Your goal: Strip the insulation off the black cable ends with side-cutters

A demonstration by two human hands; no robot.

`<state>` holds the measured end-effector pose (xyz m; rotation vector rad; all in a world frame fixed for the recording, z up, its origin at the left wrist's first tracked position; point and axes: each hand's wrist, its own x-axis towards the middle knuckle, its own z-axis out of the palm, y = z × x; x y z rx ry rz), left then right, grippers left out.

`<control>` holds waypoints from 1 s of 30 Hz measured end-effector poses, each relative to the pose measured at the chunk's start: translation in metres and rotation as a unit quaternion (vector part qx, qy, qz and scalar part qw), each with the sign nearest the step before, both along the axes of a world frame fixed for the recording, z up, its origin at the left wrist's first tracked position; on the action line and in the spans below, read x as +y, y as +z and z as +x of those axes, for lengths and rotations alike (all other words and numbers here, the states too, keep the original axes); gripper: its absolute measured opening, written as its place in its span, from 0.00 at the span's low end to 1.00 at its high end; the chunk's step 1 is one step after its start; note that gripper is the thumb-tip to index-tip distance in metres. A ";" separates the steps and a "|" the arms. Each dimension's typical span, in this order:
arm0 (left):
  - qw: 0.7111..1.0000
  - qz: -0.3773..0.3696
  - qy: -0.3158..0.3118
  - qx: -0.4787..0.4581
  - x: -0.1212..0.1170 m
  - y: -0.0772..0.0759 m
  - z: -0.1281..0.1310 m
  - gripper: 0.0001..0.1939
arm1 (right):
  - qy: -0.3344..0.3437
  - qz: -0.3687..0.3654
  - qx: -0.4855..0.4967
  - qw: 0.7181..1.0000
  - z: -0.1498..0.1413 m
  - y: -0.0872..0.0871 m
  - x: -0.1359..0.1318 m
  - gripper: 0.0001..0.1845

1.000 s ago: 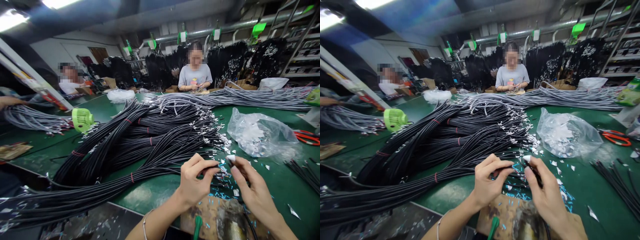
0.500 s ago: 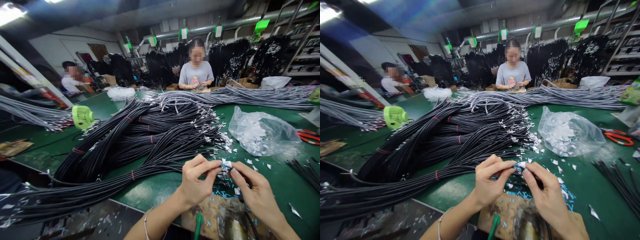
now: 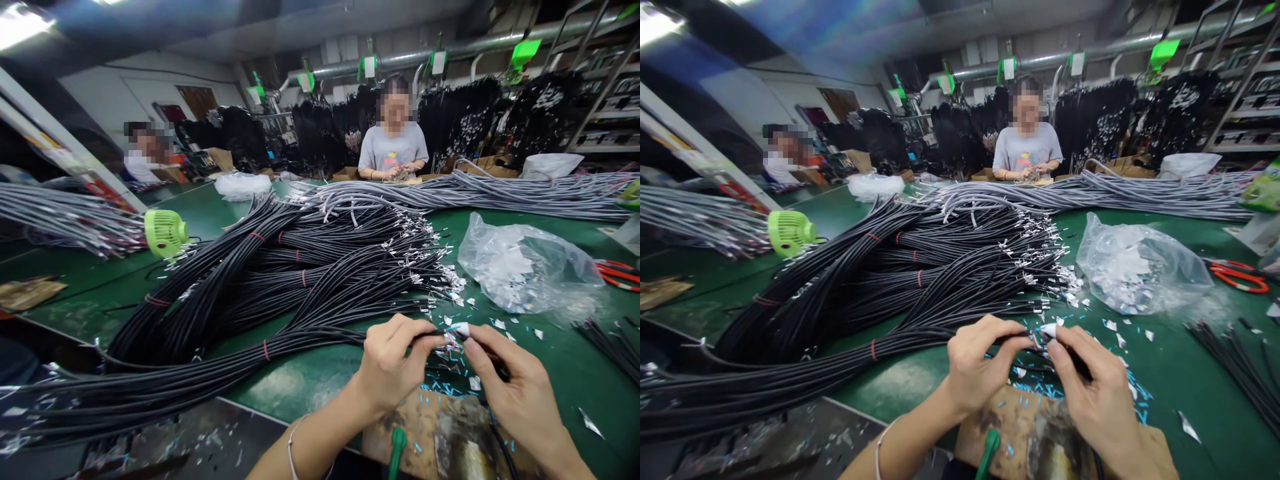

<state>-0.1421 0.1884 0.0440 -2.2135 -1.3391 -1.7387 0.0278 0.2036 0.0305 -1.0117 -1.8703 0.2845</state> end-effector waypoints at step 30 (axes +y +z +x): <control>0.983 -0.137 -0.123 -0.003 0.001 0.000 0.001 0.06 | 0.168 -0.173 0.089 0.966 0.003 0.010 0.007 0.07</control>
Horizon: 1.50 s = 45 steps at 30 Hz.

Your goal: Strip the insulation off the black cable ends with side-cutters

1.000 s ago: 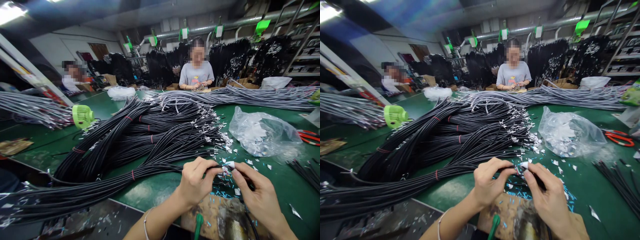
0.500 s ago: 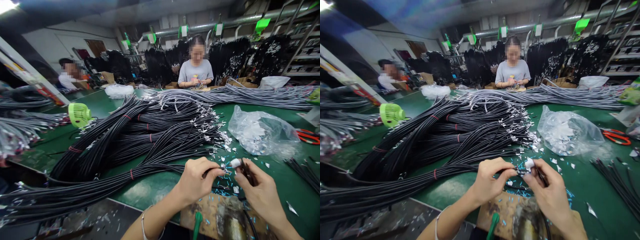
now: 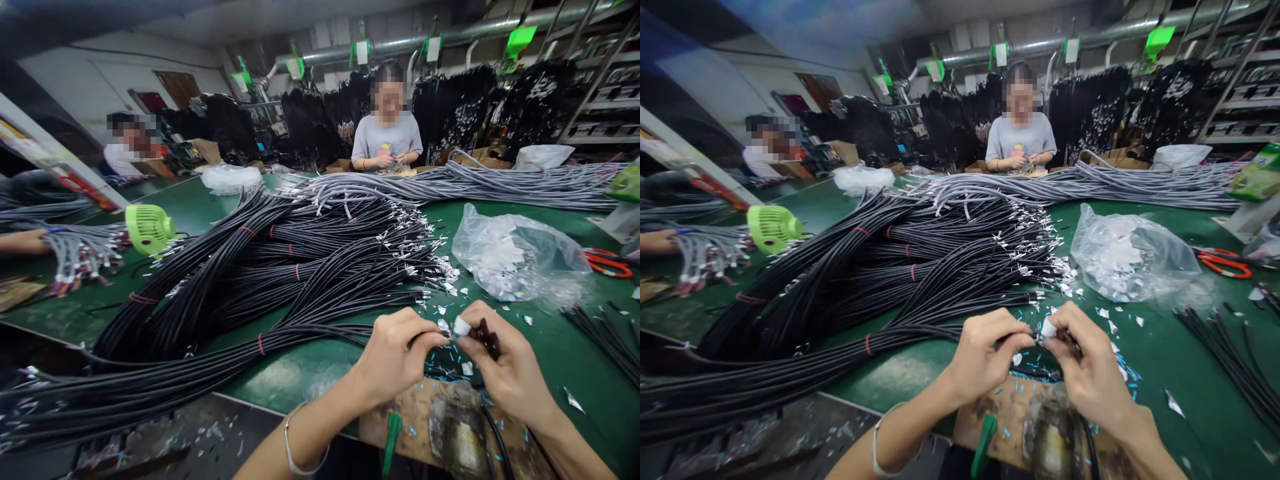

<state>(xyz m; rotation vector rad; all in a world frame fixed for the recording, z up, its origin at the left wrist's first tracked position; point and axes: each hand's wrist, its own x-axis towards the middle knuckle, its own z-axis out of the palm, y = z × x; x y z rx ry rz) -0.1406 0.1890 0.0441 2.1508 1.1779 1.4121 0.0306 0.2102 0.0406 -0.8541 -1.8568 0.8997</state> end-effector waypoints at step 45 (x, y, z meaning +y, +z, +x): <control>0.997 -0.066 -0.038 -0.027 0.004 0.007 -0.006 0.03 | 0.068 -0.182 0.086 0.977 -0.002 -0.003 0.003 0.11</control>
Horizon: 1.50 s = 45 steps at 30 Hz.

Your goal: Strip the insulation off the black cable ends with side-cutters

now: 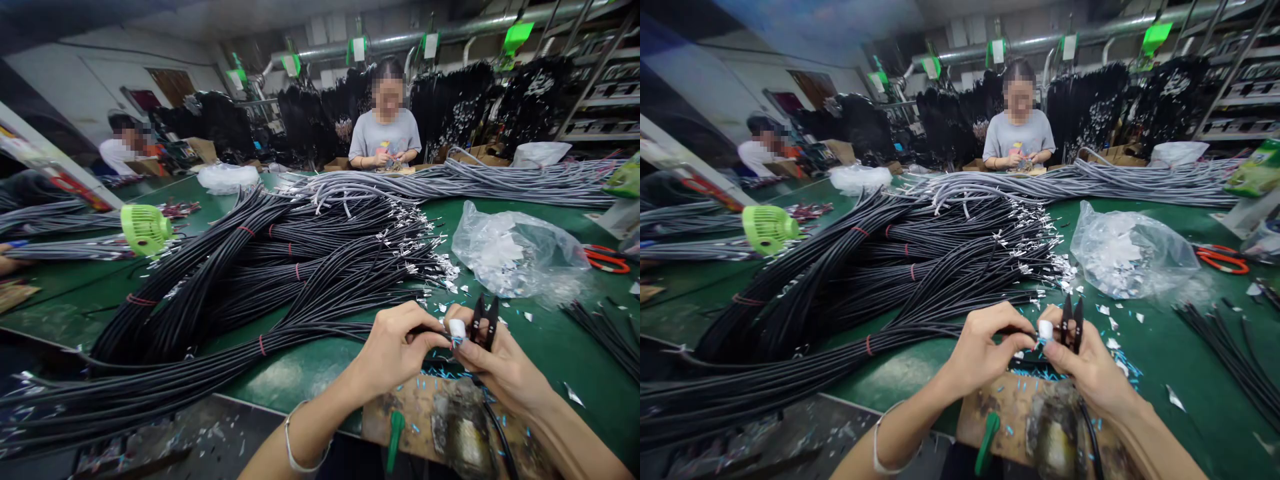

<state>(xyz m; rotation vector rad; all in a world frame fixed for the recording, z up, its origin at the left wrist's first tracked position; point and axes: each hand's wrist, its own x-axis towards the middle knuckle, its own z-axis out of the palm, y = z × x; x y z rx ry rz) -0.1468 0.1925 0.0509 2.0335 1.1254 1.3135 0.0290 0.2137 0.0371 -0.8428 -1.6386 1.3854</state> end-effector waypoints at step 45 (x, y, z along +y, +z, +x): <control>0.993 -0.097 0.055 -0.044 -0.006 -0.006 0.007 0.10 | -0.144 0.115 -0.128 0.974 0.001 0.005 0.000 0.10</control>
